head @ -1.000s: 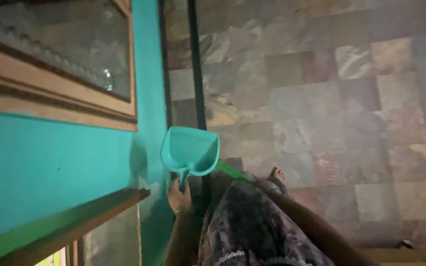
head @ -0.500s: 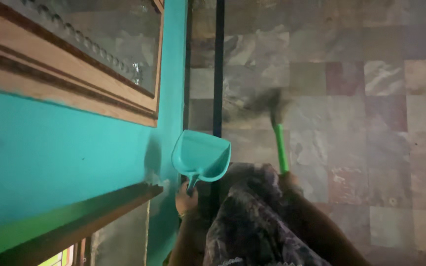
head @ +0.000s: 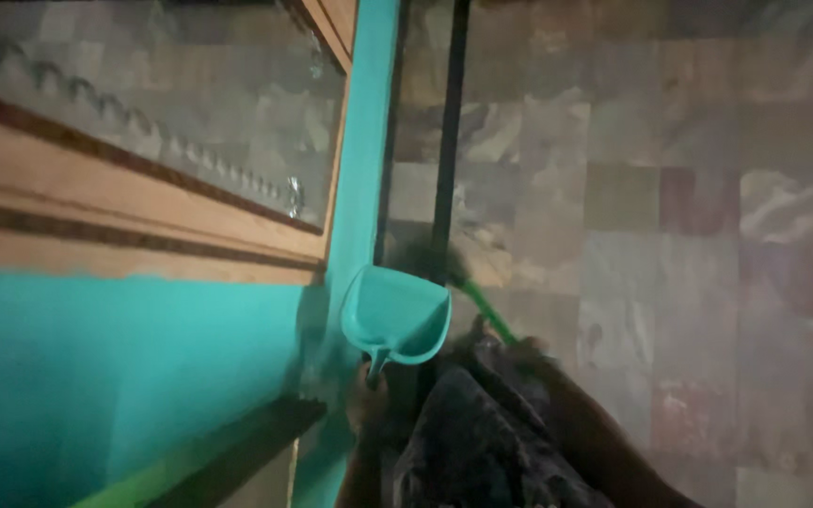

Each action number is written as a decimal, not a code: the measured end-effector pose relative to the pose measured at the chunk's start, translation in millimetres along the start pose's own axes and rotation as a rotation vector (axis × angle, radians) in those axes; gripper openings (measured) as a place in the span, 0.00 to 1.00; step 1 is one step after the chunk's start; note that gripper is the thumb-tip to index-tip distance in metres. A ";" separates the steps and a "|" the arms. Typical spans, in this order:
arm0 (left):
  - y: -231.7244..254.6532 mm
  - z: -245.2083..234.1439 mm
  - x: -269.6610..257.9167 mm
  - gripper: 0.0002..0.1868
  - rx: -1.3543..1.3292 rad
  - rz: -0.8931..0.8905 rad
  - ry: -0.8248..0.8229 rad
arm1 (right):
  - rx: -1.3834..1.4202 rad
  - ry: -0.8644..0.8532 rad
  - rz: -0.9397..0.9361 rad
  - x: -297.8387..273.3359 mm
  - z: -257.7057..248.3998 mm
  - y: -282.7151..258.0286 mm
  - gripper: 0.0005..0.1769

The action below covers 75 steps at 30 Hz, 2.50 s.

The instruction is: The person sweeps debris from a tiled floor into a dustpan using a broom, moving through several connected rooms and around furniture like a cabinet and an air cooler.

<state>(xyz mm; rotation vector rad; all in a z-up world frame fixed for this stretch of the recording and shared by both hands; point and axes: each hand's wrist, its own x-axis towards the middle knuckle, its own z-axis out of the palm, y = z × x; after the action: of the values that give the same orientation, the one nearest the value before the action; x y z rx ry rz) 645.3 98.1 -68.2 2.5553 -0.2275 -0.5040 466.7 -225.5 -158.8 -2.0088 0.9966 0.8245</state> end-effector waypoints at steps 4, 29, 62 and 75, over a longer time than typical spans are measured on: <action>16.0 -4.3 24.3 0.23 0.064 0.152 0.189 | 0.132 0.092 0.265 21.5 -41.1 51.9 0.35; 126.3 13.8 167.6 0.18 -0.072 0.132 0.082 | 0.264 0.184 0.319 117.6 -159.4 -42.7 0.29; 204.6 15.4 367.8 0.16 -0.039 0.348 0.086 | 0.594 0.586 -0.153 246.3 -250.4 -199.0 0.37; 280.4 28.1 446.4 0.15 -0.080 0.349 -0.039 | 0.429 0.258 0.250 313.2 -345.8 -157.4 0.37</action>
<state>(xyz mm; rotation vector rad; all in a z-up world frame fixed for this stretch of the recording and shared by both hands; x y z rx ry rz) 1026.1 -267.2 -81.1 2.3594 -0.6399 -0.4189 828.8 -558.9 -172.9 -1.6644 1.4575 0.4295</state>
